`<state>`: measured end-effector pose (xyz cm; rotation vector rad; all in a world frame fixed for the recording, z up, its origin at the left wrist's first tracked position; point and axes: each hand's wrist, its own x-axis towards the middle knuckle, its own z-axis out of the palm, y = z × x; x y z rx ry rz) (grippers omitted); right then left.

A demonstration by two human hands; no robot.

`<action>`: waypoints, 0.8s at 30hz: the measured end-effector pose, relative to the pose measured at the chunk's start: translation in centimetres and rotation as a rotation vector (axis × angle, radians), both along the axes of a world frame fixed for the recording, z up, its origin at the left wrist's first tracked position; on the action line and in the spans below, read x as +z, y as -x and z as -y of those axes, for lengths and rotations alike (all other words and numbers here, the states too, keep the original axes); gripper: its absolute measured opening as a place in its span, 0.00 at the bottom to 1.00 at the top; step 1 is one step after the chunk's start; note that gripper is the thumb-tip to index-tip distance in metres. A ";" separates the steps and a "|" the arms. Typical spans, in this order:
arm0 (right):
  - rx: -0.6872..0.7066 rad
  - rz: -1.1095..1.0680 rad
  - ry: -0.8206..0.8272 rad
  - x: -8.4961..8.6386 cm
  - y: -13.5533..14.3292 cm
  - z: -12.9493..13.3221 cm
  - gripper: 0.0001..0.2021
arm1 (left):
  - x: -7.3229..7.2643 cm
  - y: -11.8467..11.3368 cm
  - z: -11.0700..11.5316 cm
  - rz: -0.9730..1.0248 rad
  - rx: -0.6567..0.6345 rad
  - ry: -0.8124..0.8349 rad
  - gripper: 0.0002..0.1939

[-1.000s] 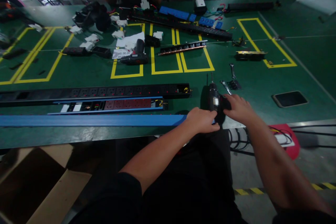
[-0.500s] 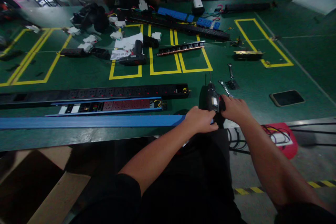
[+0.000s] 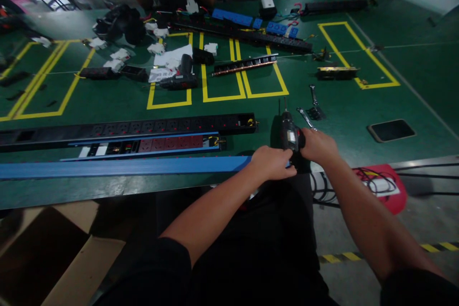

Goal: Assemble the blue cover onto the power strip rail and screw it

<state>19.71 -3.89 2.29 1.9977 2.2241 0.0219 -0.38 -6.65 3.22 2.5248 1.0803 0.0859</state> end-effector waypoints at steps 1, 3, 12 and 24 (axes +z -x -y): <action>0.001 -0.004 -0.012 -0.1 -0.1 0.1 0.18 | 0.1 0.0 0.0 -0.006 0.000 0.002 0.21; 0.003 -0.017 -0.026 -0.3 -0.3 0.1 0.19 | 0.2 -0.1 0.0 -0.017 -0.004 0.003 0.21; -0.006 -0.065 -0.071 -0.7 -0.8 0.1 0.22 | 0.0 -0.1 0.1 -0.002 0.002 -0.015 0.20; 0.008 -0.062 -0.133 -0.8 -1.1 0.4 0.16 | 0.1 -0.1 0.0 -0.018 -0.027 -0.061 0.21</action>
